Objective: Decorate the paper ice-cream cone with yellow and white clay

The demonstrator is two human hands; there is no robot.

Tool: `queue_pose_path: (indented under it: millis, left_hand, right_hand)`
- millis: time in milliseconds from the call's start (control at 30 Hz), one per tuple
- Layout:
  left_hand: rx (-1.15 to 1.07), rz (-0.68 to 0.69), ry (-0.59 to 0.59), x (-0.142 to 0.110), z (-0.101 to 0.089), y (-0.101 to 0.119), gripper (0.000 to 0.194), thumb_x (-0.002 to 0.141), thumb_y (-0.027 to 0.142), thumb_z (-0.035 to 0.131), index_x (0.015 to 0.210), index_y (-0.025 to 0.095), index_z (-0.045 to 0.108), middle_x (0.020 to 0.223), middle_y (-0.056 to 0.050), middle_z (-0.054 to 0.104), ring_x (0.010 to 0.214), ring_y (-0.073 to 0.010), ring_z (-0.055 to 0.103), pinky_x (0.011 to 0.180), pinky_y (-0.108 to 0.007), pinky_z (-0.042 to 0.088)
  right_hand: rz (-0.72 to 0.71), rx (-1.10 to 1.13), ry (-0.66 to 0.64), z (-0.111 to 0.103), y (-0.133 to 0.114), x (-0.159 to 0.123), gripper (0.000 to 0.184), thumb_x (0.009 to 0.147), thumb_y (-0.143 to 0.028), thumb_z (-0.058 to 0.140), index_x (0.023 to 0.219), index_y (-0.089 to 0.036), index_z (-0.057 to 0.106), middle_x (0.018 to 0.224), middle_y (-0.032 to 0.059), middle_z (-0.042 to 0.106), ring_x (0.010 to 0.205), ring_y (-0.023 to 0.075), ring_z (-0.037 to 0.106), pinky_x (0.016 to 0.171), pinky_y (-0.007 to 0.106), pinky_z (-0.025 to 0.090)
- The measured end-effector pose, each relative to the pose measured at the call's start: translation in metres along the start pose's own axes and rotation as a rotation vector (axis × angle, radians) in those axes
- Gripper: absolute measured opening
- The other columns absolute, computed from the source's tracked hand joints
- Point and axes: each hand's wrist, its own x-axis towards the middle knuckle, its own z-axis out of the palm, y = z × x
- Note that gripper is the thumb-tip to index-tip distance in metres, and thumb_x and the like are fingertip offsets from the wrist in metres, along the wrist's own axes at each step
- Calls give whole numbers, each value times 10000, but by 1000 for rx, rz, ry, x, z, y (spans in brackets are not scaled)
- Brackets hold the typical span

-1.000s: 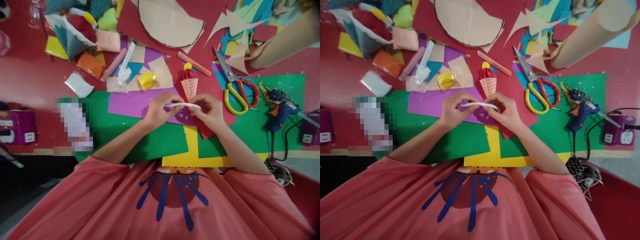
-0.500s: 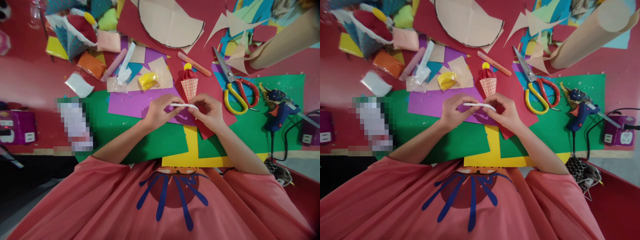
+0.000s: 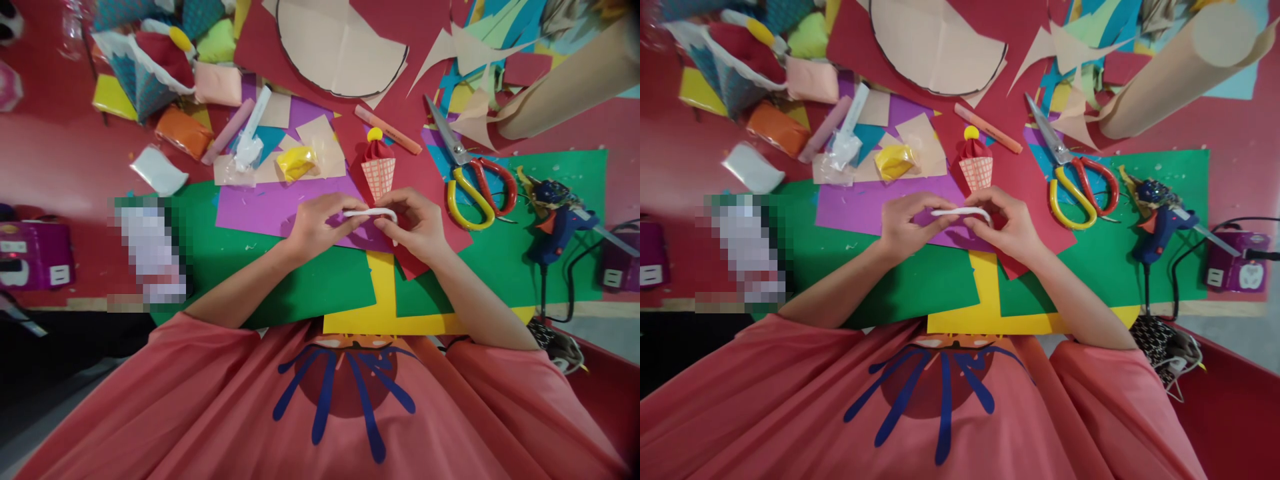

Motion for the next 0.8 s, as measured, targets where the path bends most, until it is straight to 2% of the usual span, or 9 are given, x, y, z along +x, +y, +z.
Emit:
queue_pose_path:
  millis: [167, 233, 333, 467, 533, 667, 800]
  left_hand:
    - [24, 41, -25, 1, -2, 0, 145, 862, 339, 675, 924, 212, 706, 849, -18, 773, 732, -100, 716, 675, -191, 549]
    - [53, 53, -12, 1, -2, -1, 184, 851, 347, 688, 969, 206, 697, 890, -27, 774, 770, -106, 721, 708, -194, 558]
    - [74, 88, 28, 2, -1, -1, 116, 870, 282, 670, 921, 179, 682, 846, -12, 764, 742, -83, 708, 696, -168, 541]
    - [64, 126, 47, 2, 0, -2, 98, 878, 262, 659, 867, 167, 680, 785, 2, 754, 685, -64, 694, 660, -145, 523]
    - [52, 132, 37, 2, 0, -2, 82, 873, 253, 665, 876, 176, 691, 795, 2, 761, 707, -69, 707, 678, -147, 532]
    - [50, 129, 58, 2, 1, -2, 149, 846, 253, 699, 972, 173, 693, 896, -27, 774, 781, -85, 724, 730, -150, 548]
    - [73, 137, 101, 3, 1, -1, 78, 853, 202, 685, 915, 155, 689, 841, -20, 771, 724, -66, 717, 666, -115, 534]
  right_hand:
    - [35, -43, 2, 1, 1, -1, 110, 821, -287, 692, 875, -197, 661, 810, -4, 682, 711, 96, 623, 647, 236, 491]
    - [42, -62, 23, 0, 2, -1, 122, 831, -308, 680, 877, -197, 662, 798, -5, 681, 682, 91, 606, 614, 232, 475]
    - [28, -57, 38, -1, 2, 0, 120, 821, -291, 687, 894, -199, 660, 799, -11, 678, 662, 80, 598, 584, 216, 461]
    - [10, -44, 21, -1, 1, 0, 184, 783, -278, 725, 940, -201, 668, 876, 5, 700, 769, 110, 656, 669, 238, 514]
    - [6, -70, 16, -1, 1, 0, 145, 794, -278, 718, 909, -197, 683, 860, 9, 706, 786, 118, 660, 691, 249, 516]
    - [1, -71, 55, 0, -1, 1, 73, 819, -253, 692, 864, -195, 691, 784, -10, 695, 690, 88, 623, 615, 225, 466]
    - [18, -8, 86, 0, -4, 1, 58, 818, -241, 689, 850, -193, 684, 731, -28, 669, 616, 62, 580, 558, 204, 427]
